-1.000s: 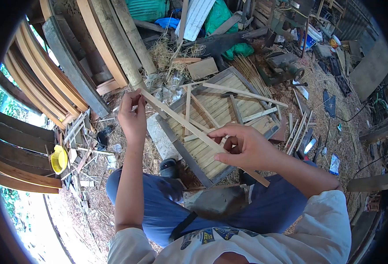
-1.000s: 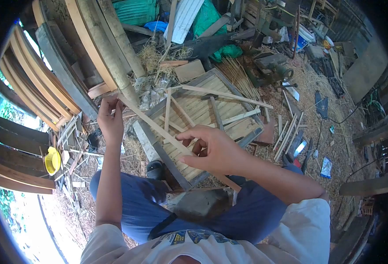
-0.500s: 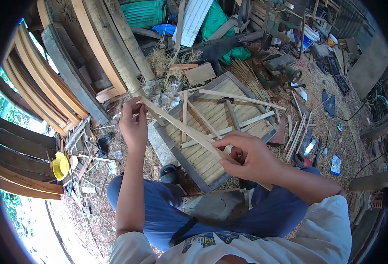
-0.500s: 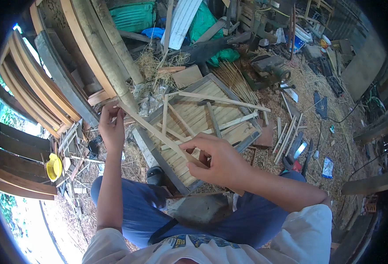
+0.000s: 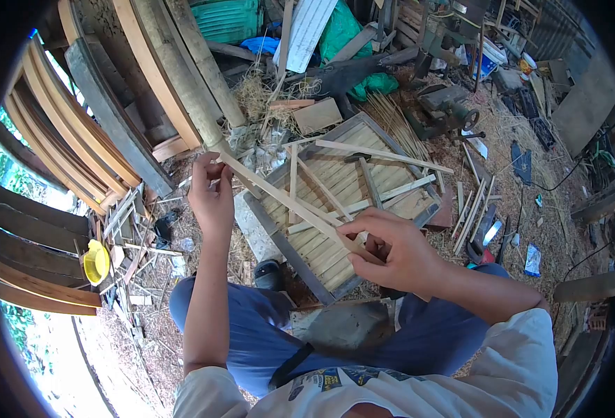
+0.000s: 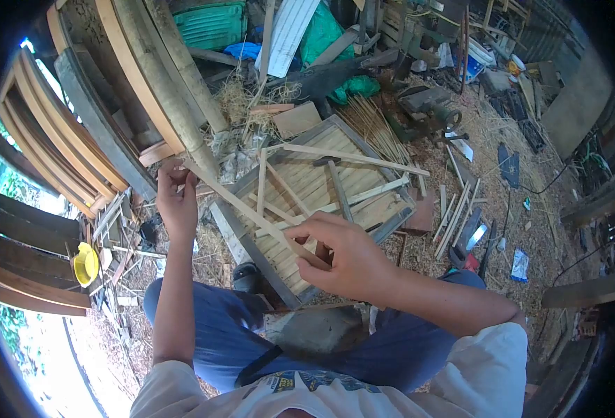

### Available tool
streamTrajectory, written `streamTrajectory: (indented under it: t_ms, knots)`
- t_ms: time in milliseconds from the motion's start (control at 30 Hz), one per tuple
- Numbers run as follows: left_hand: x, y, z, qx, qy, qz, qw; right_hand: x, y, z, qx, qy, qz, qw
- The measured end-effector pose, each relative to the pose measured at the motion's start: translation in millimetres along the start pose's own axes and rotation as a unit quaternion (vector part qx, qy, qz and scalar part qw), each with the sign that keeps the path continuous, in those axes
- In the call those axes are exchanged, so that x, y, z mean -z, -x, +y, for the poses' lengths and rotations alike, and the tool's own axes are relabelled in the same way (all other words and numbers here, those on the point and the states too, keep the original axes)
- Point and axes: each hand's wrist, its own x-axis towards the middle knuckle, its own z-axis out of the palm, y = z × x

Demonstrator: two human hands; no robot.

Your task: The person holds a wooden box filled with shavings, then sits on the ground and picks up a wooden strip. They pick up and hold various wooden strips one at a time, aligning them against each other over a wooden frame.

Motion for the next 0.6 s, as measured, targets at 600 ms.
streamTrajectory:
  t_ms: [600]
  knots:
    - [0.1, -1.4, -0.1, -0.001, -0.009, -0.011, 1.000, -0.5, 2.7, -2.7, -0.002, -0.009, -0.005, 1.000]
